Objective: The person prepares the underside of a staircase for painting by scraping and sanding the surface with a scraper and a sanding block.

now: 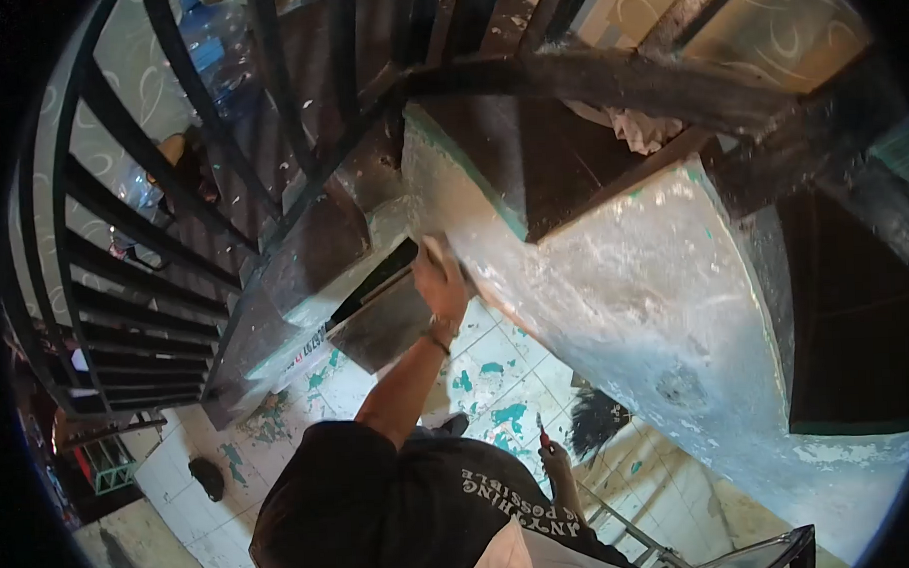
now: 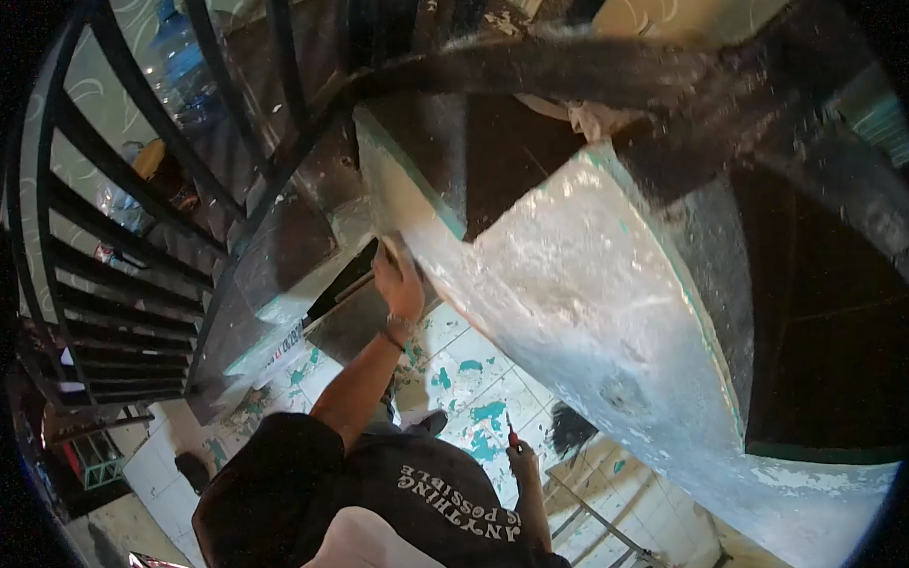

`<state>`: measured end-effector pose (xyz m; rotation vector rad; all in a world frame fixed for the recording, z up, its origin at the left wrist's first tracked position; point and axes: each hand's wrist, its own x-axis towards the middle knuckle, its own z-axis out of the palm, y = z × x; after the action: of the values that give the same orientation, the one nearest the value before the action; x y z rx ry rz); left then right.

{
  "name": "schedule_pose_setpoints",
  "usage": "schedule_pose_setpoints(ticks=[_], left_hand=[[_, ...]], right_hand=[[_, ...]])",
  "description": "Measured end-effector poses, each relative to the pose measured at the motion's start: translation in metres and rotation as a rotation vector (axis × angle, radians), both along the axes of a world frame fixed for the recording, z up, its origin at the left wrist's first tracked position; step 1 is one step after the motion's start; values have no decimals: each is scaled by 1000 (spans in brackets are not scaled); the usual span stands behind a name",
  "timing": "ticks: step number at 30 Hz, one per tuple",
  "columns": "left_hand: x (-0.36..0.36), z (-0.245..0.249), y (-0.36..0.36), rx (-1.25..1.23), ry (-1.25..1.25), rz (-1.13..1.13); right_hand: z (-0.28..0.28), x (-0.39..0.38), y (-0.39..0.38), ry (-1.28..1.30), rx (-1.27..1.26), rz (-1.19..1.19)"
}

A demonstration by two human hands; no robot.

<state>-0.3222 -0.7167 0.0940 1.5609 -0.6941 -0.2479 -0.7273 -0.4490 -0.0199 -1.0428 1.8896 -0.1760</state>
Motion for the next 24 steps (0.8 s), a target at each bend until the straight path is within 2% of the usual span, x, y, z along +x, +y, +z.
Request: schedule_pose_setpoints(ticks=[2,3,4,6,7,8,10,12,14,15,16,18,20,21,22,23,24], left_hand=[[-7,-6,2,78,-68,0],[-5,28,4,-52,-29,-76],[2,28,0,-34,-20,-83],[22,29,-25,-166,-219,-9],[35,29,-36,-193,-103,-52],[39,20,-37,-187,-97,-60],[42,-6,-40,15,109,18],[39,-24,-28,23,148,-41],[31,-13,-23,-122,141,-128],[31,-5,-28,-259,15,-142],[38,9,-27,-240,21,-143],[52,35,-38,-154,-209,-54],[61,-10,-43,-177,-163,-60],[60,-49,-37,-7,124,-106],[57,-47,-31,151,417,-151],[43,-45,-20,198,192,-87],[36,-31,-21,200,197,-88]], right_hand=[[4,14,-10,94,-59,105],[4,16,-8,82,11,65],[7,17,2,89,30,59],[10,22,1,58,101,-2],[13,24,2,82,134,12],[14,27,5,86,141,4],[19,32,8,75,146,-15],[12,35,10,55,158,-35],[-2,29,5,47,170,-60],[-12,25,5,40,142,-25],[-15,22,14,33,123,10],[3,34,-1,53,114,-4],[1,41,-14,78,53,8],[2,43,-19,36,46,-2],[-1,37,-21,46,35,-2],[-6,32,-24,105,-31,98],[-12,28,-22,162,-85,196]])
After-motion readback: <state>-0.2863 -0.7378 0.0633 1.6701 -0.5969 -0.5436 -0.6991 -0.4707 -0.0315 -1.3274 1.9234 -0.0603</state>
